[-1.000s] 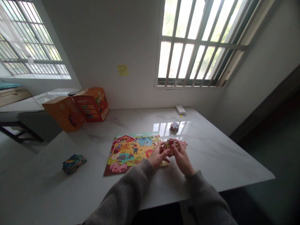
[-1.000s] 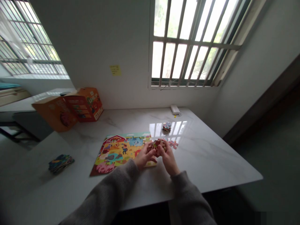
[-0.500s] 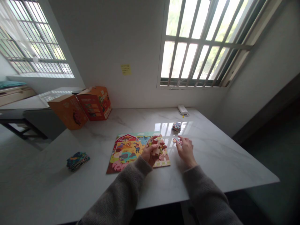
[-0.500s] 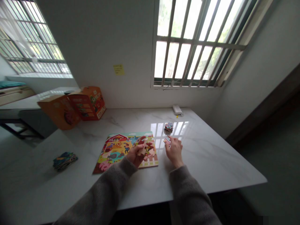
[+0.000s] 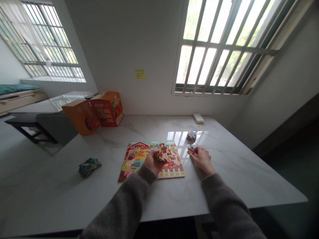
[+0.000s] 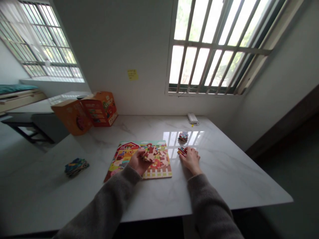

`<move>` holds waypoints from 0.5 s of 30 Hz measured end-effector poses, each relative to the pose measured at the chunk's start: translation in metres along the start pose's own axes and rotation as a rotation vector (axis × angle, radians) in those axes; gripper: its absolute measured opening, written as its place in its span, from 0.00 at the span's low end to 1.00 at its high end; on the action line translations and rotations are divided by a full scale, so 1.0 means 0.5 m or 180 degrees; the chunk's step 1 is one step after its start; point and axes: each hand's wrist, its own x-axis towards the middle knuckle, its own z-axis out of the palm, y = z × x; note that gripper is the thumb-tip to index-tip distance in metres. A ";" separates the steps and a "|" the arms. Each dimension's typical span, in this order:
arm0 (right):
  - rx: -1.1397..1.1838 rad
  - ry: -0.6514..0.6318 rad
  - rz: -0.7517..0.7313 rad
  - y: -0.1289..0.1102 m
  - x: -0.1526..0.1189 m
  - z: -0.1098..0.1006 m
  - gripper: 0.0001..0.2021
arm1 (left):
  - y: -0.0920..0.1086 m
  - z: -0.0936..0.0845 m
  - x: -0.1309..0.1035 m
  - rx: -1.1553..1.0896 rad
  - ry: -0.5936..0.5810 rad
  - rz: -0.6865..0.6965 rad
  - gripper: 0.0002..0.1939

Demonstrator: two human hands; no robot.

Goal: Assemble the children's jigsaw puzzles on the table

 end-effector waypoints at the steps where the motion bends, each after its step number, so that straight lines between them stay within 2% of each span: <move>1: 0.0055 0.0048 -0.0036 0.002 0.000 0.001 0.17 | 0.007 -0.005 -0.002 0.0057 -0.0017 0.0034 0.27; 4: 0.0456 0.0298 -0.0119 -0.002 -0.001 -0.005 0.15 | 0.025 -0.022 -0.008 0.0399 -0.0047 0.0181 0.31; 7: 0.1527 0.0429 -0.0253 -0.032 -0.010 -0.022 0.20 | 0.039 -0.040 -0.012 0.0734 0.0025 0.0335 0.33; 9: 0.2572 0.0198 -0.0413 -0.075 -0.027 -0.033 0.22 | 0.045 -0.050 -0.012 0.0874 0.0081 0.0410 0.32; 11: 0.3476 -0.0220 -0.0558 -0.133 -0.050 -0.039 0.22 | 0.046 -0.057 -0.010 0.0999 0.0123 0.0455 0.32; 15: 0.4255 -0.0812 -0.0697 -0.246 -0.096 -0.029 0.19 | 0.038 -0.056 -0.012 0.1067 0.0043 0.0452 0.29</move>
